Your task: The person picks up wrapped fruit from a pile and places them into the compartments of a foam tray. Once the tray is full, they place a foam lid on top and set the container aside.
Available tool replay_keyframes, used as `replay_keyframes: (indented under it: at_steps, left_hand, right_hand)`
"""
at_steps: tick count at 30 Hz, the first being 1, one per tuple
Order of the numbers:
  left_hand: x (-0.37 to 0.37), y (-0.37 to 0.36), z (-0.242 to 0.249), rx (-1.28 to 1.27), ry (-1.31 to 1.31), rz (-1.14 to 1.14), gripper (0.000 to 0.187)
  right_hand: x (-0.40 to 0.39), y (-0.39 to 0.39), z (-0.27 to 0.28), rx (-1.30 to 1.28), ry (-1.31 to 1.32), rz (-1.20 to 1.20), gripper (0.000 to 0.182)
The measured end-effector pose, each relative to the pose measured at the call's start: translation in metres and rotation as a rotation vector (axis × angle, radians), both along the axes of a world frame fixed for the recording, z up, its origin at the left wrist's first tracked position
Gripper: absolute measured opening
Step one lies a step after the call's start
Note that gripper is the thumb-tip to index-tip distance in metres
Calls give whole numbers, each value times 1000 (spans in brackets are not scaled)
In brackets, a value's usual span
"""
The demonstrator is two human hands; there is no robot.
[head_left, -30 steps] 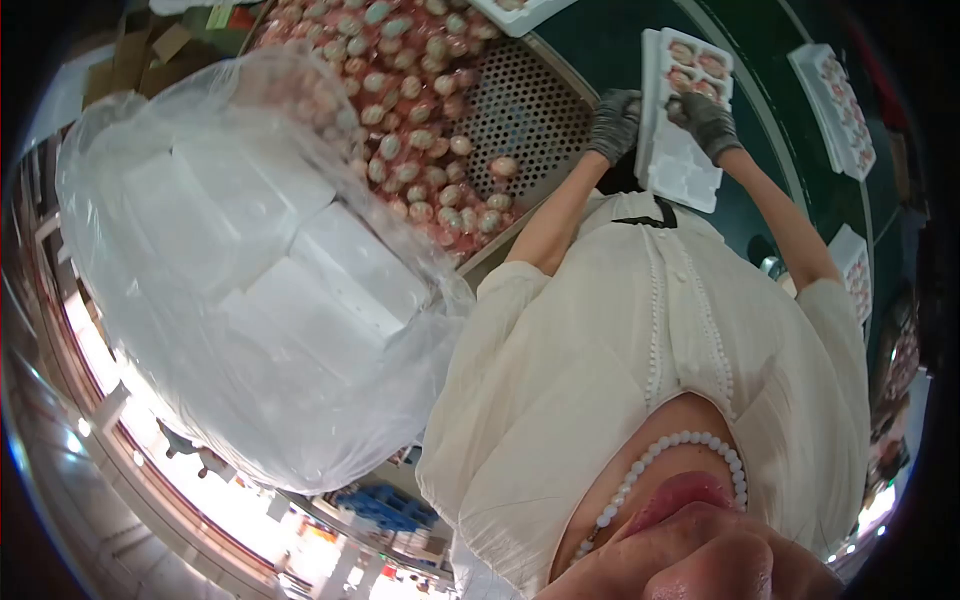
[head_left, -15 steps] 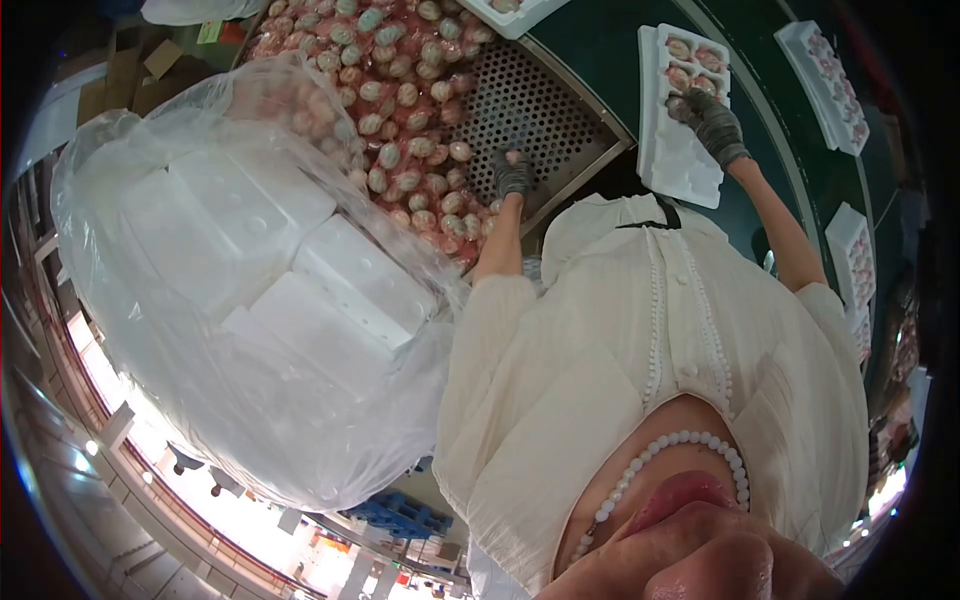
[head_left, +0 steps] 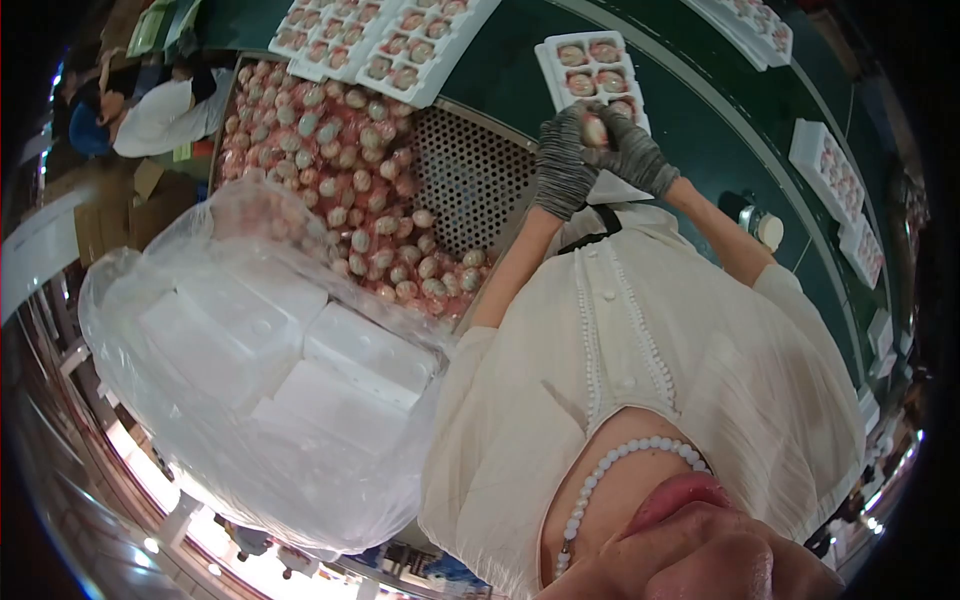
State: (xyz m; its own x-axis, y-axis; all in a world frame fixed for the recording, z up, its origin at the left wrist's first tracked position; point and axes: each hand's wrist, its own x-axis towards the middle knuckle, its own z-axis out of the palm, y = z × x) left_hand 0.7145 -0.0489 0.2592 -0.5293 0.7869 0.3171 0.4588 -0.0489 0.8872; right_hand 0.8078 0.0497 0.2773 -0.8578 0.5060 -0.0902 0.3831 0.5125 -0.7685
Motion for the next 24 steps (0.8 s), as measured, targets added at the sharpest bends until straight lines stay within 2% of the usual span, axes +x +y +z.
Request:
replay_keyframes:
  at_steps: [1, 2, 3, 5, 7, 9, 11, 13, 15, 17, 21, 23, 24]
  left_hand:
    - [7, 5, 5, -131, 312, 15, 56]
    - [13, 11, -3, -9, 313, -20, 56]
    - [20, 14, -8, -7, 316, -32, 56]
    - [32, 18, -20, -58, -169, -232, 56]
    - [38, 21, -45, -123, -163, -187, 51]
    - [37, 24, -51, -308, -125, -37, 45]
    - [33, 27, -63, -327, -155, -62, 38]
    - [32, 29, -68, -237, 109, -150, 36]
    - [35, 31, -65, -255, 177, -103, 33]
    - [40, 26, -60, -241, -296, -126, 35]
    - [47, 19, -66, -224, -322, -108, 33]
    - [44, 19, -67, -244, 2, -111, 31]
    - [44, 20, -70, -240, 3, -113, 31]
  right_hand:
    - [15, 6, -10, 2, 5, -16, 60]
    - [34, 11, -28, -118, 61, -132, 59]
    - [41, 12, -26, -238, 118, -247, 58]
    - [56, 19, -13, -194, 121, -295, 57]
    - [72, 27, -11, 290, 45, -230, 55]
    - [76, 27, -9, 290, 3, -259, 54]
    - [75, 30, -14, 220, 60, -98, 51]
    - [75, 27, -27, 282, -14, -63, 53]
    - [68, 24, -22, 334, -236, 28, 54]
    - [71, 30, -17, 289, -229, 51, 54]
    - [68, 33, -17, 281, -239, 170, 49]
    - [71, 30, -19, 269, -280, 185, 49]
    - [72, 29, -21, 274, -206, 128, 50]
